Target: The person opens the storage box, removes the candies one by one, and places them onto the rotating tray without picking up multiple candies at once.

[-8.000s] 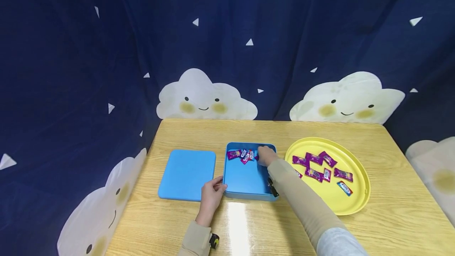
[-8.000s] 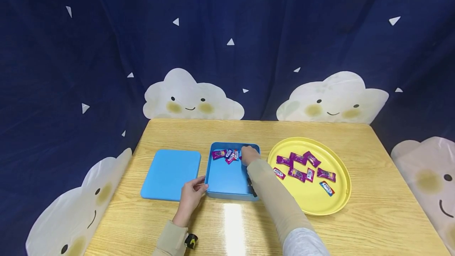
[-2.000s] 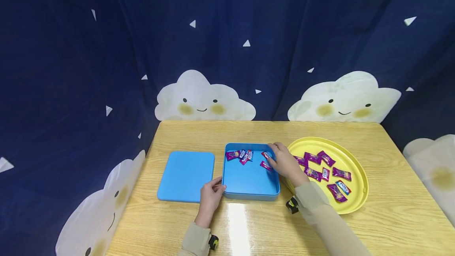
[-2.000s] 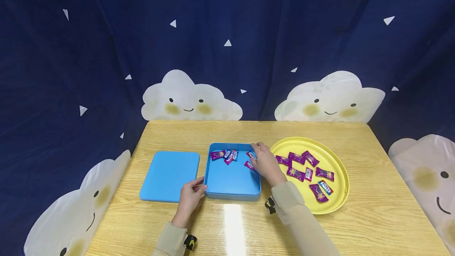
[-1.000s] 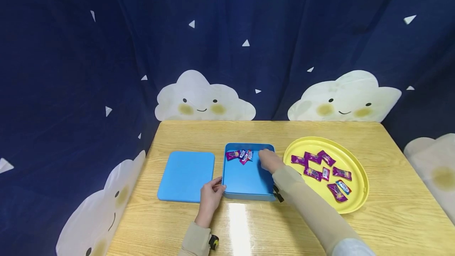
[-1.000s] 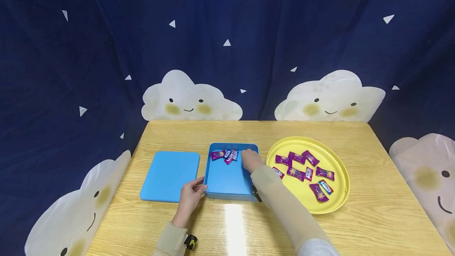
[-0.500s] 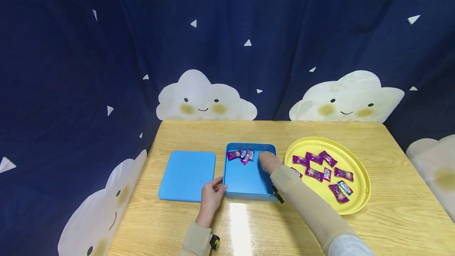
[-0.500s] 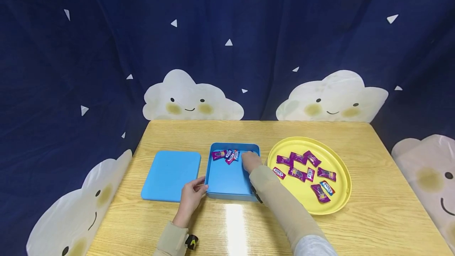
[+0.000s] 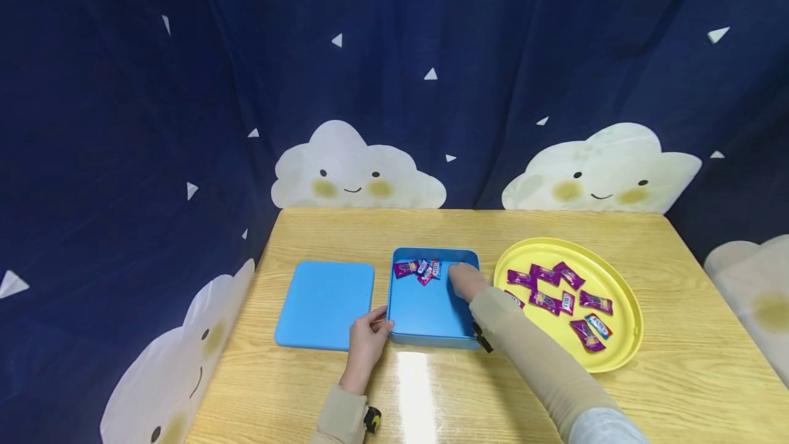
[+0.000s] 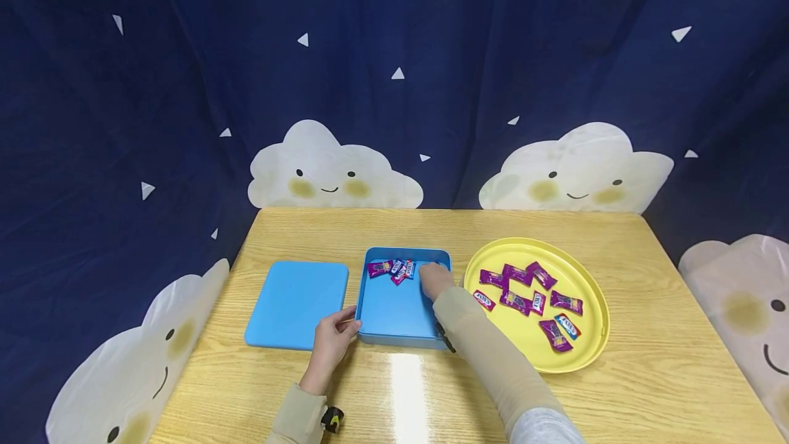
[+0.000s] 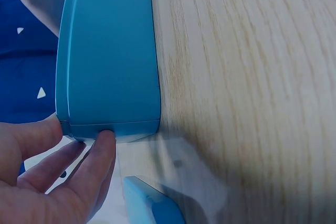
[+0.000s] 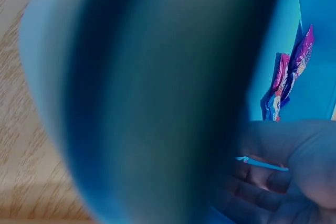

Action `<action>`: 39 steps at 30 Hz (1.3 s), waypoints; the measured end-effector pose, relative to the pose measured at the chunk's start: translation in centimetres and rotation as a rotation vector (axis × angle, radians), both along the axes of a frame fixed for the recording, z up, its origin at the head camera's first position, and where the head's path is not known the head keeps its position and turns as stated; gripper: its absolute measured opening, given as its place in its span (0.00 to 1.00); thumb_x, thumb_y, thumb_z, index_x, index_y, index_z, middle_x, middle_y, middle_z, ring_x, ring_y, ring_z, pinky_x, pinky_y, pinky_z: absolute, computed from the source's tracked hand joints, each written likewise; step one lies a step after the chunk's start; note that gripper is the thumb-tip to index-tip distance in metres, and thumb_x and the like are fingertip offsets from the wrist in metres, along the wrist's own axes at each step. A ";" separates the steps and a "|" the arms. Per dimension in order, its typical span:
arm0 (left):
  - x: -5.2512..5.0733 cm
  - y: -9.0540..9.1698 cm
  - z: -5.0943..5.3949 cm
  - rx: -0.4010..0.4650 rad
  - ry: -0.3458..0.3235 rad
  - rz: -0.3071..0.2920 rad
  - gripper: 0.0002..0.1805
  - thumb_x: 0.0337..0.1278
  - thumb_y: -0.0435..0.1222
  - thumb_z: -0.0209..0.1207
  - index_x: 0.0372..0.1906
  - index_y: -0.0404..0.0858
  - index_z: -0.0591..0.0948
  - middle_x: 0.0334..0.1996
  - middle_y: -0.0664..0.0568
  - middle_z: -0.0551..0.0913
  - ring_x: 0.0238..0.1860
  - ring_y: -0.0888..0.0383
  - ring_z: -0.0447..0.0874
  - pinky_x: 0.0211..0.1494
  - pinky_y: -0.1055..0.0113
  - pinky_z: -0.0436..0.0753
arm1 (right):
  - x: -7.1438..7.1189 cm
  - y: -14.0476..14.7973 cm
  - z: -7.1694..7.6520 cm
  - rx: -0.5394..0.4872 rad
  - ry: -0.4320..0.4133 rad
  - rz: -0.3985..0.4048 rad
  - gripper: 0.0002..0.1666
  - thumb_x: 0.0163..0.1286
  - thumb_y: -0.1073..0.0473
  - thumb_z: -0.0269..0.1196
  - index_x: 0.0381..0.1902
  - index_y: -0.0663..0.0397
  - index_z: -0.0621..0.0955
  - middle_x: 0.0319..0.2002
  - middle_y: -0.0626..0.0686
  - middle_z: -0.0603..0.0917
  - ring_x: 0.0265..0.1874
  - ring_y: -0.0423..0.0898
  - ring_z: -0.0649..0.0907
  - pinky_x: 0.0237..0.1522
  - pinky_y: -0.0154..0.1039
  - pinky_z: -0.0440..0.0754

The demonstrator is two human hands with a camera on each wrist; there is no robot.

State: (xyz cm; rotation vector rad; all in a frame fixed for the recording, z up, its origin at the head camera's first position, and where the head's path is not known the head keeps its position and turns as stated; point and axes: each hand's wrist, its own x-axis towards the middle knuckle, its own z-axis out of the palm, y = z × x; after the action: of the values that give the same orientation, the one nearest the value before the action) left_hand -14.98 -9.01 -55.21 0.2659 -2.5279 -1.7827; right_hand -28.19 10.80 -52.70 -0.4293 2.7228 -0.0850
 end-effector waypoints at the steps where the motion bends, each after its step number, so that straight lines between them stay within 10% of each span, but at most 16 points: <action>1: 0.0 0.0 0.0 0.002 -0.004 0.002 0.19 0.54 0.28 0.59 0.52 0.27 0.76 0.45 0.35 0.80 0.41 0.48 0.82 0.36 0.67 0.82 | 0.0 0.0 0.0 -0.002 0.004 0.002 0.08 0.66 0.70 0.54 0.42 0.65 0.78 0.37 0.60 0.80 0.37 0.51 0.78 0.49 0.46 0.77; 13: 0.0 0.0 0.0 -0.001 -0.008 0.008 0.19 0.54 0.28 0.59 0.52 0.27 0.76 0.45 0.36 0.80 0.41 0.48 0.82 0.36 0.67 0.82 | 0.0 0.2 0.5 -0.080 0.041 0.036 0.12 0.58 0.68 0.63 0.41 0.65 0.77 0.35 0.59 0.79 0.36 0.51 0.78 0.44 0.46 0.79; 22: 0.1 0.0 0.1 0.000 -0.011 0.006 0.19 0.55 0.27 0.58 0.53 0.27 0.76 0.46 0.35 0.79 0.41 0.48 0.82 0.36 0.67 0.82 | -0.2 1.1 2.7 -0.350 0.034 -0.042 0.12 0.54 0.66 0.66 0.33 0.61 0.74 0.25 0.52 0.74 0.26 0.47 0.72 0.26 0.36 0.71; 31: 0.1 0.0 0.1 -0.007 -0.002 -0.003 0.19 0.55 0.28 0.58 0.53 0.26 0.76 0.46 0.35 0.80 0.41 0.48 0.82 0.36 0.67 0.82 | 0.5 5.0 4.2 -0.584 0.039 -0.129 0.13 0.53 0.68 0.65 0.35 0.62 0.72 0.24 0.53 0.71 0.23 0.47 0.72 0.23 0.34 0.70; 39: 0.0 0.0 0.1 -0.006 -0.008 -0.005 0.19 0.55 0.28 0.58 0.53 0.27 0.76 0.46 0.35 0.79 0.41 0.48 0.82 0.35 0.67 0.82 | 2.0 10.6 4.7 -0.585 0.059 -0.186 0.14 0.54 0.68 0.61 0.37 0.65 0.71 0.23 0.54 0.73 0.20 0.44 0.72 0.21 0.36 0.71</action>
State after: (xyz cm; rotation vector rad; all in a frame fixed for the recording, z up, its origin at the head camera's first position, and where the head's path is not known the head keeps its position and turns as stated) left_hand -14.93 -9.06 -55.11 0.2675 -2.5412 -1.7789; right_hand -26.21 21.42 -48.00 -0.3312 2.7511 -0.9452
